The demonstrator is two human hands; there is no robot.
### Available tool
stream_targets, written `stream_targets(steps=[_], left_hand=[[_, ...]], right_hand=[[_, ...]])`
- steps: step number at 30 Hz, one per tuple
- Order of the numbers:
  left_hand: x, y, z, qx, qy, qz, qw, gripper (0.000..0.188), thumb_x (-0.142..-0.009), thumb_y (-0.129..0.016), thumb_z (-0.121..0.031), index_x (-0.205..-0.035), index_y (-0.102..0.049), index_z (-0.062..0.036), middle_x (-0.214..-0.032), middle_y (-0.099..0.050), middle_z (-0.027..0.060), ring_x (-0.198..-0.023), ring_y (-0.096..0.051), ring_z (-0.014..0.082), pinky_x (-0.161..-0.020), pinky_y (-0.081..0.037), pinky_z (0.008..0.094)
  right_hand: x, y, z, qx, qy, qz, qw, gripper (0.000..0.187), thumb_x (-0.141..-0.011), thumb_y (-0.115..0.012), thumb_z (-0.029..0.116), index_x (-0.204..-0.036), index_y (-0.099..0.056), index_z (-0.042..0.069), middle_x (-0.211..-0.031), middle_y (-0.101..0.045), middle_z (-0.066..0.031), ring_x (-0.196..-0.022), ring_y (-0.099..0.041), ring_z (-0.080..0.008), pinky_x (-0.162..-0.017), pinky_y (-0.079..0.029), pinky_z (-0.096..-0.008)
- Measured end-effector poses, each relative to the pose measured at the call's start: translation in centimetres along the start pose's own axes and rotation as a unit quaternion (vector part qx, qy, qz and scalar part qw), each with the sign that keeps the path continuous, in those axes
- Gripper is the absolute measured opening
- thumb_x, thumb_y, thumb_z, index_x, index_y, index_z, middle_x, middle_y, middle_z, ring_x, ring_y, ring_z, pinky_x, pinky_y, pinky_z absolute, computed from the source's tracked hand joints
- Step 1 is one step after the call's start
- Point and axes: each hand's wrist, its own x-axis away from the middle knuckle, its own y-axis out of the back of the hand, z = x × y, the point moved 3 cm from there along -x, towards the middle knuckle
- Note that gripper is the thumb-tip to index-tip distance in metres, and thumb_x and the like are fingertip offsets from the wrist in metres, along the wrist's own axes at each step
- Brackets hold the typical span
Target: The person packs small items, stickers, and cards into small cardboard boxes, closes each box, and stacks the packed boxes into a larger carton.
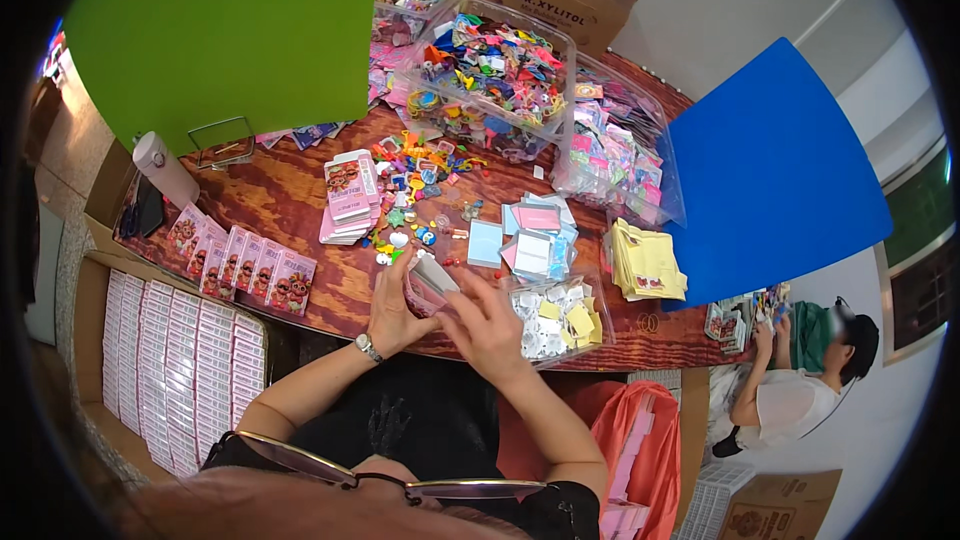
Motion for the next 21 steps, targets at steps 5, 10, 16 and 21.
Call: stream_targets(steps=[5, 10, 16, 21], left_hand=[[-0.1, -0.1, -0.5, 0.022, -0.048, -0.013, 0.999, 0.108, -0.065, -0.09, -0.028, -0.151, -0.028, -0.006, -0.129, -0.05, 0.0204, -0.115, -0.05, 0.0387, -0.099, -0.043, 0.0469], [0.0, 1.1, -0.4, 0.151, -0.076, 0.06, 0.984, 0.083, -0.079, -0.081, -0.016, -0.148, -0.035, -0.0053, -0.14, -0.048, 0.0196, -0.131, -0.047, 0.0366, -0.109, -0.04, 0.0444], [0.7, 0.5, 1.8, 0.236, -0.102, 0.065, 0.964, 0.07, -0.085, -0.075, 0.001, -0.143, -0.038, -0.0102, -0.13, -0.051, 0.0118, -0.121, -0.055, 0.0208, -0.1, -0.047, 0.0352], [-0.3, 1.4, 1.8, 0.281, -0.091, 0.139, 0.945, 0.062, -0.085, -0.075, 0.001, -0.136, -0.041, -0.0133, -0.123, -0.052, 0.0086, -0.115, -0.057, 0.0175, -0.094, -0.05, 0.034]], right_hand=[[1.4, -2.7, -0.3, -0.022, -0.019, -0.021, 0.999, 0.041, -0.081, -0.076, 0.005, -0.121, -0.066, 0.0, -0.117, -0.065, -0.0191, -0.098, -0.067, -0.0327, -0.086, -0.054, -0.04], [1.1, -2.0, -1.6, -0.088, -0.045, -0.005, 0.995, 0.037, -0.088, -0.068, 0.001, -0.125, -0.065, -0.001, -0.106, -0.068, -0.0178, -0.089, -0.068, -0.0311, -0.075, -0.055, -0.0364], [0.9, -1.9, -1.7, -0.136, -0.078, 0.007, 0.988, 0.028, -0.09, -0.068, 0.002, -0.118, -0.065, 0.0, -0.109, -0.067, -0.019, -0.094, -0.069, -0.0329, -0.079, -0.054, -0.0374], [2.0, -2.2, -3.1, -0.195, -0.164, 0.041, 0.966, 0.026, -0.09, -0.069, 0.003, -0.114, -0.061, 0.001, -0.101, -0.067, -0.0163, -0.089, -0.068, -0.031, -0.077, -0.054, -0.0368]])
